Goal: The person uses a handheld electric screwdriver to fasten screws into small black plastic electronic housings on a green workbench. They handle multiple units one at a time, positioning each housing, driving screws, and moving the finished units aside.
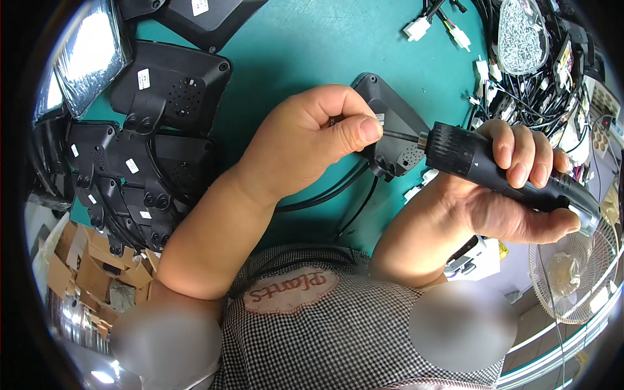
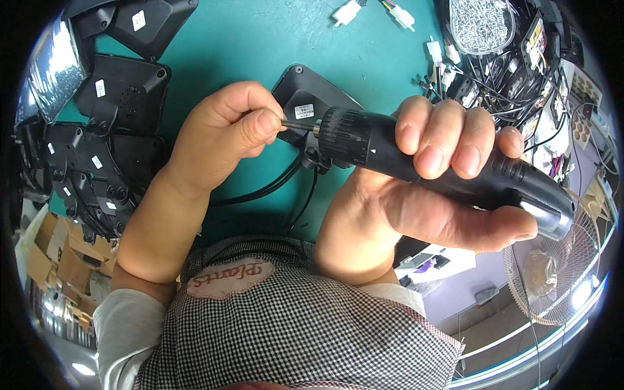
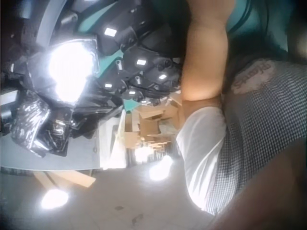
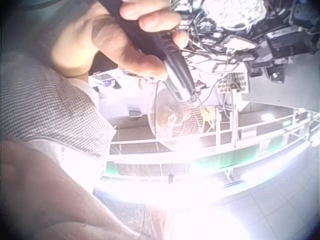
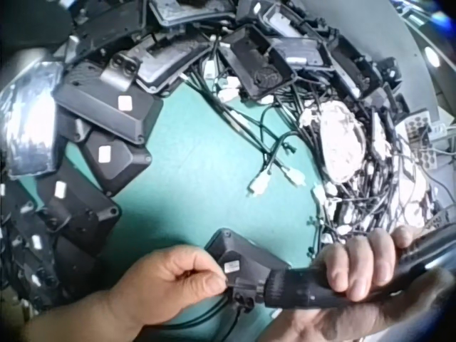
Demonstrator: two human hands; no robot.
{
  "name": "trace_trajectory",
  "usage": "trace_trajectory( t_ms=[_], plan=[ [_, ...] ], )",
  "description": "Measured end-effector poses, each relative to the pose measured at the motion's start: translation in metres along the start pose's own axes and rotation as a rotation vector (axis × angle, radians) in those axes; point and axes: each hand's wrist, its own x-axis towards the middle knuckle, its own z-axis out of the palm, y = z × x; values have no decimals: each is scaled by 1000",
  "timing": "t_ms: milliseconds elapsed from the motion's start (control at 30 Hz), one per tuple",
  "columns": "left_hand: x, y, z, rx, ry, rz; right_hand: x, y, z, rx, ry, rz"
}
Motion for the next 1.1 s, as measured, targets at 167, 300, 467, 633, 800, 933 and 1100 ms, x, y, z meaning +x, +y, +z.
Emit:
trace_trajectory(
  t_ms=[167, 300, 467, 633, 800, 933, 1100],
  plan=[
    [0, 4, -3, 97, -151, 132, 2, -1, 1, 123, 70, 57],
    [-2, 1, 2, 108, -90, 142, 3, 0, 1, 112, 69, 40],
    [-3, -1, 7, 225, 162, 52, 10, 2, -8, -32, -49, -3],
    [-8, -17, 4, 806, 239, 303, 18, 17, -16, -206, -169, -63],
    [-9, -23, 4, 1064, 150, 398, 14, 31, -22, -352, -166, -129],
    [-9, -26, 1, 1108, 165, 420, 13, 39, -24, -373, -173, -168],
    [-8, -27, 1, 1139, 138, 408, 12, 36, -18, -383, -177, -177]
  ],
)
